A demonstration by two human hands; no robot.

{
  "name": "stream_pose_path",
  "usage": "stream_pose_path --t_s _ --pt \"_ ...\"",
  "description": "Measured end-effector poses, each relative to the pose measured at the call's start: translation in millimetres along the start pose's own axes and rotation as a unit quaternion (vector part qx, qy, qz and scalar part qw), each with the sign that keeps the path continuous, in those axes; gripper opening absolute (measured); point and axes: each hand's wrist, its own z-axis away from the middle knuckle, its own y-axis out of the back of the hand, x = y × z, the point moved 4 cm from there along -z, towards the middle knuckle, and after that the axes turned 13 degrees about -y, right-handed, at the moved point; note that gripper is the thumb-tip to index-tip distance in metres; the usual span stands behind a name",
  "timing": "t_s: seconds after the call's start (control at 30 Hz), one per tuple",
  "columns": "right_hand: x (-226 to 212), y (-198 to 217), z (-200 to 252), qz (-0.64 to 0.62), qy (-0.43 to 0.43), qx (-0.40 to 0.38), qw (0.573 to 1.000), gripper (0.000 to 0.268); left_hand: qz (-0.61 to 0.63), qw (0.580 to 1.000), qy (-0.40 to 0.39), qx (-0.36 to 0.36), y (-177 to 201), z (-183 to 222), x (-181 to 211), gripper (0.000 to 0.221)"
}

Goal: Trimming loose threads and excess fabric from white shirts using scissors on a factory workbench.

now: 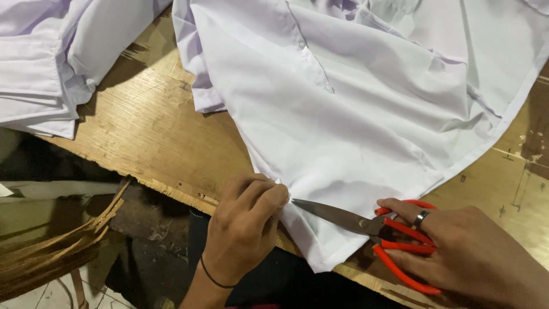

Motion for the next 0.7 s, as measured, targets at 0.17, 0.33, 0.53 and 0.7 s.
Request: stream_pose_path --t_s 0.17,0.33,0.53,0.7 --pt "-5.1 2.8 2.0 -0.027 0.017 0.011 0.999 0.049 -0.008 1.0 -0.008 0.009 -0.5 -0.3 0.2 0.015" --pt "-8.0 1.4 2.5 -0.033 0.047 0.037 0.998 0.05 -0.008 1.0 -0.004 0.012 -1.0 1.3 0.2 0.017" --pt "-6.3 1.3 1.3 0.006 -0.007 -0.004 1.0 0.074 -0.018 1.0 -0.007 0.006 -1.8 3.4 0.3 0.02" --pt "0.7 3.5 5.6 -0.024 0.02 0.045 0.998 0.048 -0.015 1.0 -0.007 0.011 0.3 2.8 1.2 0.017"
